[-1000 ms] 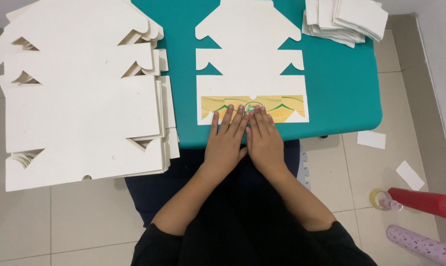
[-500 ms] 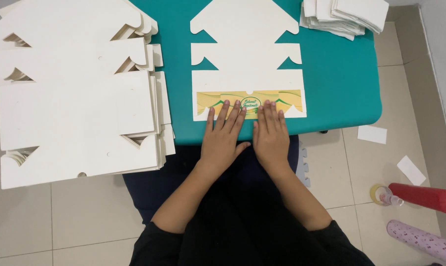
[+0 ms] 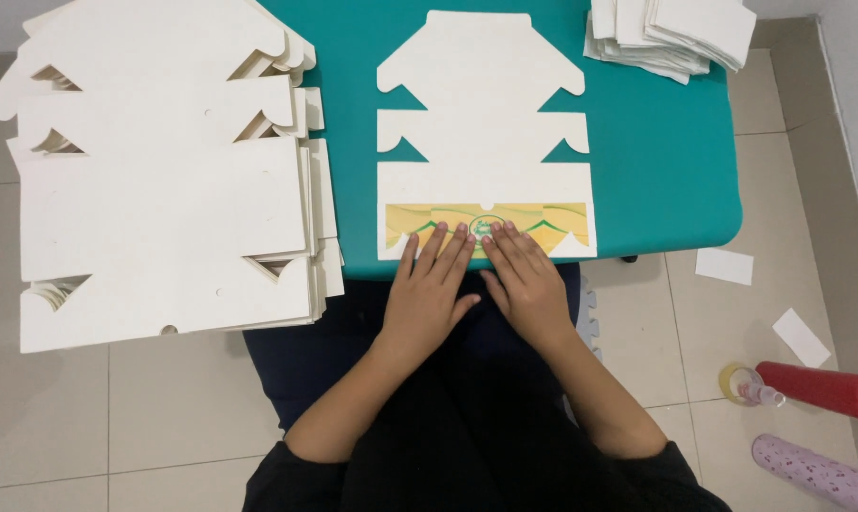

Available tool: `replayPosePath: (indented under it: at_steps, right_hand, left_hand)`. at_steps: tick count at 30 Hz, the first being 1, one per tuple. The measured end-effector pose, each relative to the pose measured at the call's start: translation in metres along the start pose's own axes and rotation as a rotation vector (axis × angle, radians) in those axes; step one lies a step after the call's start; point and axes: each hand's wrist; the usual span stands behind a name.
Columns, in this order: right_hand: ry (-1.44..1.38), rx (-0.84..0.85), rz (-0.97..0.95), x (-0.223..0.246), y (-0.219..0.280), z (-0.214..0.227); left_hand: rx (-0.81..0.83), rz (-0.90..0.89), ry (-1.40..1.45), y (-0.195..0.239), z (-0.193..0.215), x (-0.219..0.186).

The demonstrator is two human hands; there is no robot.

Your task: Assembling cardboard snack boxes by folding and tucking flaps from flat templates.

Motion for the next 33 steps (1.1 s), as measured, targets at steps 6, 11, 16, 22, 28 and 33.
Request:
replayPosePath:
  at_steps: [6,11,16,22,28,33]
  right_hand:
    - [-0.049,0.003,0.072,-0.001,0.005,0.029]
    - [-0.003,0.004,0.114,-0.013,-0.018,0.066]
    - [0.067,0.036,0.147,-0.033,-0.088,0.07]
    - [-0.161,0.332,-0.119,-0.072,-0.137,0.02]
    - [-0.081,0.33,-0.185,-0.063,-0.116,-0.003]
    - [-0.13,0.082,-0.03,-0.025,-0.058,-0.004]
  left_hand:
    - [-0.231,-0.262,0.147,0.02,0.031,-0.018]
    - [-0.491,-0.461,0.352,0.026,0.034,-0.026]
    - [-0.364,-0.247,0.122,-0.002,0.01,-0.007]
    - [-0.168,-0.067,-0.1,-0.015,-0.01,0.002]
    - [-0.054,-0.026,-0.119,-0.018,-0.008,0.0]
    - [0.008,0.034,-0.135,-0.022,-0.011,-0.008]
Point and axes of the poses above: each hand's wrist, its own y-axis away from the middle knuckle, its own z-axis out of the back of the hand, x = y × z, and after that the axes turned 2 degrees about -y, right-handed
